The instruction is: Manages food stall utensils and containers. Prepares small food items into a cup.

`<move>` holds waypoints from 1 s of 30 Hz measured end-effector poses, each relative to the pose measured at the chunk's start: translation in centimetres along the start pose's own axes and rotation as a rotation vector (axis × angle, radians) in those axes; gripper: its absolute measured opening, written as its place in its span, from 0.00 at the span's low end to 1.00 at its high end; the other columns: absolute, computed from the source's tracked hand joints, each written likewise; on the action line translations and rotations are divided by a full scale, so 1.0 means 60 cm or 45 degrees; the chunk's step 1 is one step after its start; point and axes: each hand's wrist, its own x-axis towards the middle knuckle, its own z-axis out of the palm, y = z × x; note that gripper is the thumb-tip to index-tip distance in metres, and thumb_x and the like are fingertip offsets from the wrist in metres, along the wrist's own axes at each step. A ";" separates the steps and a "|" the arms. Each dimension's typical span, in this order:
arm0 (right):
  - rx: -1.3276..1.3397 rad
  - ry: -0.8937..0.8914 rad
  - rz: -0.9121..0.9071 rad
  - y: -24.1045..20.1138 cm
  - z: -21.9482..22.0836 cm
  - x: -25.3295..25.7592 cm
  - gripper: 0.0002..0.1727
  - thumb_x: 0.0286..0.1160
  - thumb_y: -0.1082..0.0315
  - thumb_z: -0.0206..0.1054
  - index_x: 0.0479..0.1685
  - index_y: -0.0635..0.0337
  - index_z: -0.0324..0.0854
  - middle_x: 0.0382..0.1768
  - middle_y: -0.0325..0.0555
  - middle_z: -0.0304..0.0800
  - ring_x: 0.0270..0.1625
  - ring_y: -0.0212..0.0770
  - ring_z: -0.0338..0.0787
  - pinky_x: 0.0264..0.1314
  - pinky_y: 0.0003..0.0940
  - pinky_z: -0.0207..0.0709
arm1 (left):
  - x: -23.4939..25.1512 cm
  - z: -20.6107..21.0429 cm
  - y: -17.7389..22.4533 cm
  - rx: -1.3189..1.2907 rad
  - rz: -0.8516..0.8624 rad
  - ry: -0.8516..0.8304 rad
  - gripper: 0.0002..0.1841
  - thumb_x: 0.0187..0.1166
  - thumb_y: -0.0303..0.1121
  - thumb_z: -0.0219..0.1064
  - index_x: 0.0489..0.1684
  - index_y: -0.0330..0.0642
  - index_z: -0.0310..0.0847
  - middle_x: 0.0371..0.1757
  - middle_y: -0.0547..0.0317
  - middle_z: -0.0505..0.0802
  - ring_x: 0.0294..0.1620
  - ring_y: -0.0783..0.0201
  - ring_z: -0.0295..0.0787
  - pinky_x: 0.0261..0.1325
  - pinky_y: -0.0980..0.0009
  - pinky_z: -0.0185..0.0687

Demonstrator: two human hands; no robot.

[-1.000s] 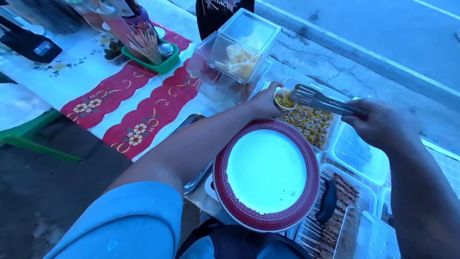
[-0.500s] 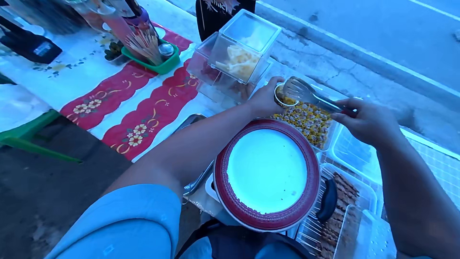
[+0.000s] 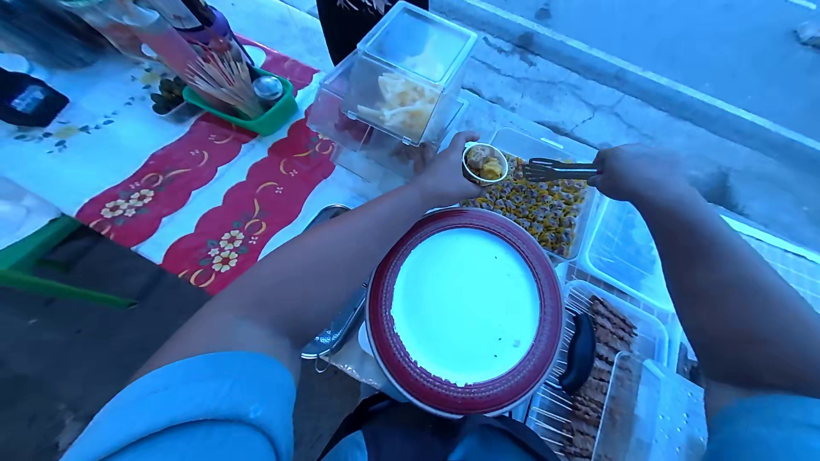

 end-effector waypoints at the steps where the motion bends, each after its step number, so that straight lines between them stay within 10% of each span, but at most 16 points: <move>1: -0.013 -0.029 0.006 -0.002 -0.002 0.006 0.15 0.77 0.55 0.72 0.50 0.57 0.89 0.47 0.69 0.91 0.55 0.76 0.88 0.44 0.80 0.74 | 0.000 0.000 -0.001 -0.012 -0.010 -0.006 0.54 0.54 0.24 0.87 0.87 0.45 0.55 0.75 0.43 0.81 0.73 0.53 0.83 0.74 0.54 0.81; 15: -0.194 -0.110 0.044 -0.062 -0.023 0.013 0.13 0.70 0.61 0.75 0.40 0.64 0.87 0.45 0.71 0.89 0.53 0.75 0.88 0.41 0.77 0.75 | 0.002 0.000 -0.002 0.014 -0.008 -0.023 0.53 0.56 0.26 0.87 0.86 0.45 0.54 0.75 0.43 0.81 0.72 0.54 0.84 0.73 0.55 0.82; 21: -0.039 -0.153 0.130 -0.014 0.010 0.044 0.25 0.76 0.45 0.71 0.47 0.61 0.90 0.51 0.71 0.89 0.60 0.76 0.86 0.51 0.81 0.73 | 0.003 0.002 -0.003 0.022 -0.019 -0.023 0.54 0.54 0.25 0.88 0.87 0.45 0.54 0.75 0.42 0.81 0.72 0.53 0.84 0.73 0.54 0.81; 30: -0.016 -0.102 0.096 -0.047 -0.004 0.022 0.20 0.73 0.52 0.73 0.51 0.59 0.89 0.50 0.71 0.90 0.57 0.76 0.87 0.48 0.80 0.74 | 0.003 0.003 -0.001 0.032 -0.030 -0.034 0.54 0.55 0.24 0.87 0.87 0.44 0.54 0.74 0.41 0.82 0.71 0.51 0.85 0.72 0.53 0.82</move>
